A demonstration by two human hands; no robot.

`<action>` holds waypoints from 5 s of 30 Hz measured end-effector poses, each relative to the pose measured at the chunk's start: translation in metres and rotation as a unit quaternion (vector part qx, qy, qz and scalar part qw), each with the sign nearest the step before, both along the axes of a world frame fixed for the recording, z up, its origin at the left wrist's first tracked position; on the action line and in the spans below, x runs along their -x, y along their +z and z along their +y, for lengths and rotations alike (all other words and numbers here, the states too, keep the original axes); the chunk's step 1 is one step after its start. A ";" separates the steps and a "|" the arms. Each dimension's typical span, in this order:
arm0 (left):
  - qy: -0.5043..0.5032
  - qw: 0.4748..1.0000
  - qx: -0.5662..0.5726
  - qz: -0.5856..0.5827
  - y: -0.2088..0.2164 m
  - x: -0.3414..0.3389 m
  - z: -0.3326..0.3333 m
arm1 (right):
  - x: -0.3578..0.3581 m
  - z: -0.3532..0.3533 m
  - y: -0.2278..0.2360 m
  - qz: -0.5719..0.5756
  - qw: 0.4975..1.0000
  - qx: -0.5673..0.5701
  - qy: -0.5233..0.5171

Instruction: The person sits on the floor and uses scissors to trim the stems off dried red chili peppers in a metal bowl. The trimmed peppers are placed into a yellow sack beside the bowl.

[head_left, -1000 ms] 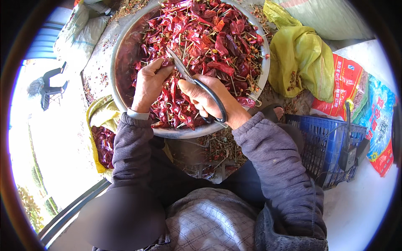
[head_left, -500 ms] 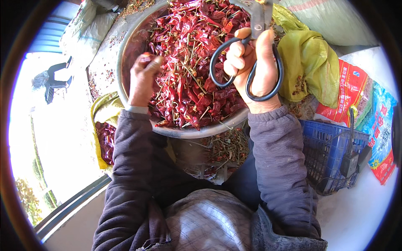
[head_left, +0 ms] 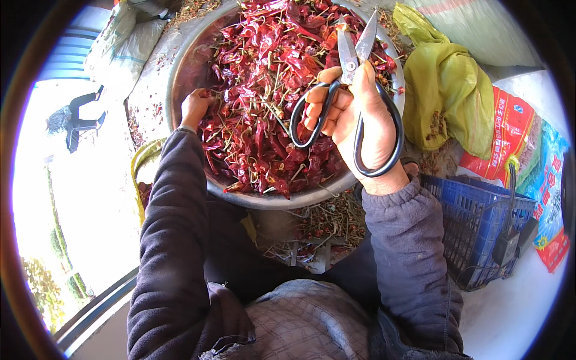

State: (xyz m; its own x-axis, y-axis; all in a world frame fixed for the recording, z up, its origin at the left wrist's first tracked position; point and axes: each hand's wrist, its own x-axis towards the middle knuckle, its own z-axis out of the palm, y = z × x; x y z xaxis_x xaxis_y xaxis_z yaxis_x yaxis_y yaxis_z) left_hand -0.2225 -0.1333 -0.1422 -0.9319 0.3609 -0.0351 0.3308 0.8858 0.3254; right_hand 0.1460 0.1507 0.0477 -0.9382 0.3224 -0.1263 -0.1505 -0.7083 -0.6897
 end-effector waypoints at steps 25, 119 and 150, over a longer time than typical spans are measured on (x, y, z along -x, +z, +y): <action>0.048 0.735 -0.581 -0.346 0.173 -0.166 0.041 | 0.018 -0.024 -0.010 -0.147 0.895 -0.418 0.046; -0.127 0.946 -0.293 -0.055 0.167 -0.208 0.086 | 0.015 -0.056 -0.026 -0.116 0.818 -0.562 0.025; 0.126 0.782 -0.564 -0.234 0.202 -0.166 -0.086 | 0.005 0.004 0.002 0.075 0.993 0.060 0.071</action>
